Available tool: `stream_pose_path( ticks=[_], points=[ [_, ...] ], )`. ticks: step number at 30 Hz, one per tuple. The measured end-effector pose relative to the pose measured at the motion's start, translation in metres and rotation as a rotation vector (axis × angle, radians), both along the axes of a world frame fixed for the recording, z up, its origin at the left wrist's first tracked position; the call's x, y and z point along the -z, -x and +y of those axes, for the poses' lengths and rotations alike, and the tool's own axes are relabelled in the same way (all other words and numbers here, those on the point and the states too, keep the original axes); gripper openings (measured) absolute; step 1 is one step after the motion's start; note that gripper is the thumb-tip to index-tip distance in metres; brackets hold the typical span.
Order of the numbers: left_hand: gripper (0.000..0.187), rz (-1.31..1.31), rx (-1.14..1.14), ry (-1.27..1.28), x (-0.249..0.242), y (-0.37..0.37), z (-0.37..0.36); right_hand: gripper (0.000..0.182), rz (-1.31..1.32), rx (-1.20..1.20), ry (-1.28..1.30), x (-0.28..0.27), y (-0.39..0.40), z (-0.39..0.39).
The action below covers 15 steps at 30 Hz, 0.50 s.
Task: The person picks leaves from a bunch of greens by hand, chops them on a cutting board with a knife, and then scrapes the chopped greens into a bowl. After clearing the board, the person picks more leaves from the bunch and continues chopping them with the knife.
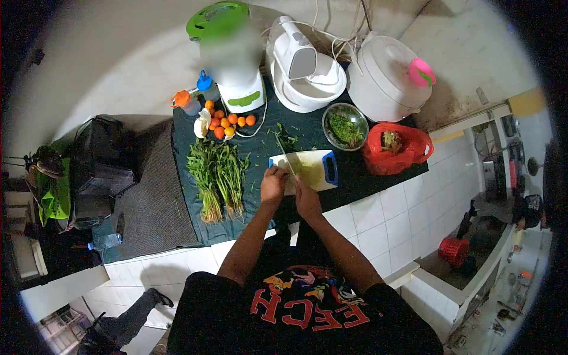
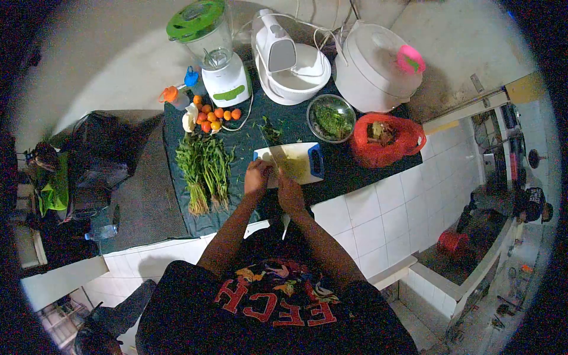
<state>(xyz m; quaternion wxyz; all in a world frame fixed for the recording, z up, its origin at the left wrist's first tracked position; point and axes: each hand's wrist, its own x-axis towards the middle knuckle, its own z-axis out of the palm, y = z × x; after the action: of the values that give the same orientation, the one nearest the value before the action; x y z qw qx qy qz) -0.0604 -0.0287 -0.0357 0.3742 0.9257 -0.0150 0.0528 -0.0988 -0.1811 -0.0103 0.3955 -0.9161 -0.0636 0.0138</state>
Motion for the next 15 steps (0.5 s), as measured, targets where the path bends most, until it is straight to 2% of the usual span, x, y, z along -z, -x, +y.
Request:
stream_pose_path(
  ticks=[1, 4, 5, 8, 11, 13, 15],
  points=[
    [0.015, -0.003, -0.002, 0.001, -0.001, -0.001, 0.001, 0.033, 0.084, 0.015, -0.008, -0.006, -0.001, 0.0],
    [0.014, -0.024, 0.027, 0.05, -0.001, 0.0, 0.001, 0.034, 0.134, -0.013, 0.05, 0.003, 0.013, -0.005],
    [0.015, -0.032, 0.067, -0.002, 0.0, 0.0, 0.002, 0.034, 0.134, -0.017, 0.055, 0.009, 0.016, -0.008],
    [0.02, -0.037, 0.126, -0.085, 0.001, 0.002, 0.004, 0.035, 0.109, -0.044, 0.026, 0.001, 0.017, -0.002],
    [0.025, -0.013, 0.137, -0.12, -0.013, 0.006, 0.004, 0.037, -0.044, 0.021, -0.003, 0.003, 0.006, 0.005],
    [0.027, 0.006, 0.128, -0.122, -0.009, 0.008, 0.003, 0.046, 0.03, -0.04, -0.008, -0.001, 0.0, 0.007],
    [0.027, -0.06, 0.136, -0.104, -0.007, 0.008, 0.007, 0.046, 0.118, -0.037, 0.008, -0.008, 0.001, 0.007]
  ],
)
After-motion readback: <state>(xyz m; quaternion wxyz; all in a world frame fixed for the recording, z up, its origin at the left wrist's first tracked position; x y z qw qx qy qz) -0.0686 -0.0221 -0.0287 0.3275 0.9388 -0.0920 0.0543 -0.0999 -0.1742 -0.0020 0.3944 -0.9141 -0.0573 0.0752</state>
